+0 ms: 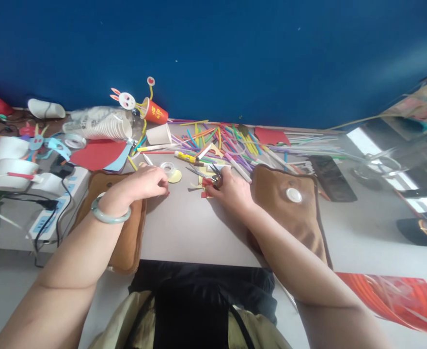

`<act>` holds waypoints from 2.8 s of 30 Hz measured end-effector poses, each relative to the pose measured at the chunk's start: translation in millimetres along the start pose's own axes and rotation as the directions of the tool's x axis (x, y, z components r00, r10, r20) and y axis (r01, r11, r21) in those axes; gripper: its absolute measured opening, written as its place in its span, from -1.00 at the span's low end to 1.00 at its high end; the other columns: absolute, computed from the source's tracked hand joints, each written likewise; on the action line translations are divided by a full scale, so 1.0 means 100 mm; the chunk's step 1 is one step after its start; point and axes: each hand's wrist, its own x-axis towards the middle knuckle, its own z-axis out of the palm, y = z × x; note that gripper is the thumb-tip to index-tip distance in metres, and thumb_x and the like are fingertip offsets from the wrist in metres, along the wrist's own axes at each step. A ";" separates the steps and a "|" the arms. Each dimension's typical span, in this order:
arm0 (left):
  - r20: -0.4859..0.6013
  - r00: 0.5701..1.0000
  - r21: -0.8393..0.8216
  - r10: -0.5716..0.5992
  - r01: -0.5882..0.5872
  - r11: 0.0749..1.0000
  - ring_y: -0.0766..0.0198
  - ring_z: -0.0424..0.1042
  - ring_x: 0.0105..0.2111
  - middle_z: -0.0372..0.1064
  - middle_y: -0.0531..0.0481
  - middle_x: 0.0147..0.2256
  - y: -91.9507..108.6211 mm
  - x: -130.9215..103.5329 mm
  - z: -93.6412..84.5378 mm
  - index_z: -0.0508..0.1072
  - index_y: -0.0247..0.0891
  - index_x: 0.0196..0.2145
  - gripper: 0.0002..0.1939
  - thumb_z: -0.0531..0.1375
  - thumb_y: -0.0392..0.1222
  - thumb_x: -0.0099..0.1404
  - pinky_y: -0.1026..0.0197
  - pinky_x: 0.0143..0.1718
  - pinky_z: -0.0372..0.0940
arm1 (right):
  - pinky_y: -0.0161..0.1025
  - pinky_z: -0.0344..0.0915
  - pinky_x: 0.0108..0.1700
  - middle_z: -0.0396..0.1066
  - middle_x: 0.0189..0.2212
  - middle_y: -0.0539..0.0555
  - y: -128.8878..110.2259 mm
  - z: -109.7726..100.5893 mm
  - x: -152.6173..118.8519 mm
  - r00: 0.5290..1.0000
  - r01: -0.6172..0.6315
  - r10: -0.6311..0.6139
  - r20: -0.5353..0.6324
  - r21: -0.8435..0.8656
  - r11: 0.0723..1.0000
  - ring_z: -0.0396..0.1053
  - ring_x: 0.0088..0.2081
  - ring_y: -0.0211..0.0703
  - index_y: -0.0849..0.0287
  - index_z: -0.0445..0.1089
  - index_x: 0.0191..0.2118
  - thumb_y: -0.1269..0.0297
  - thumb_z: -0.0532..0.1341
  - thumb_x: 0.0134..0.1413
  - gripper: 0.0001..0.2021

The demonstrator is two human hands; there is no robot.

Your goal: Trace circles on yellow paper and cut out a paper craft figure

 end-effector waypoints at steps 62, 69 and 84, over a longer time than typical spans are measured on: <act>0.023 0.988 -0.860 -0.151 0.097 0.501 0.36 0.33 -0.55 0.41 0.04 -0.50 0.49 0.03 0.36 0.51 -0.23 -0.39 -0.81 0.25 -0.06 0.23 0.32 -0.55 0.16 | -0.34 -0.04 -0.56 0.47 -0.50 -0.06 -0.06 -0.12 -0.07 0.952 -0.146 -0.240 0.191 0.970 0.194 0.12 -0.62 -0.42 0.07 -0.05 -0.43 0.21 0.48 -0.16 -0.42; 0.036 0.989 -0.866 -0.140 0.101 0.490 0.35 0.33 -0.53 0.38 0.05 -0.52 0.52 0.01 0.34 0.51 -0.23 -0.43 -0.83 0.25 -0.09 0.21 0.32 -0.53 0.15 | -0.36 -0.19 -0.56 0.23 -0.63 -0.21 -0.06 -0.12 -0.05 0.962 -0.229 -0.150 0.230 0.973 0.023 0.00 -0.66 -0.44 0.06 -0.05 -0.40 0.30 0.48 -0.19 -0.43; -0.036 0.995 -0.818 -0.094 0.025 0.574 0.37 0.26 -0.52 0.34 0.08 -0.54 0.60 -0.03 0.28 0.45 -0.25 -0.48 -0.79 0.26 -0.09 0.23 0.31 -0.49 0.13 | -0.36 -0.21 -0.58 0.16 -0.64 -0.22 -0.11 -0.11 -0.08 0.957 -0.223 -0.184 0.224 0.974 0.026 -0.04 -0.65 -0.45 0.07 -0.04 -0.43 0.22 0.52 -0.22 -0.39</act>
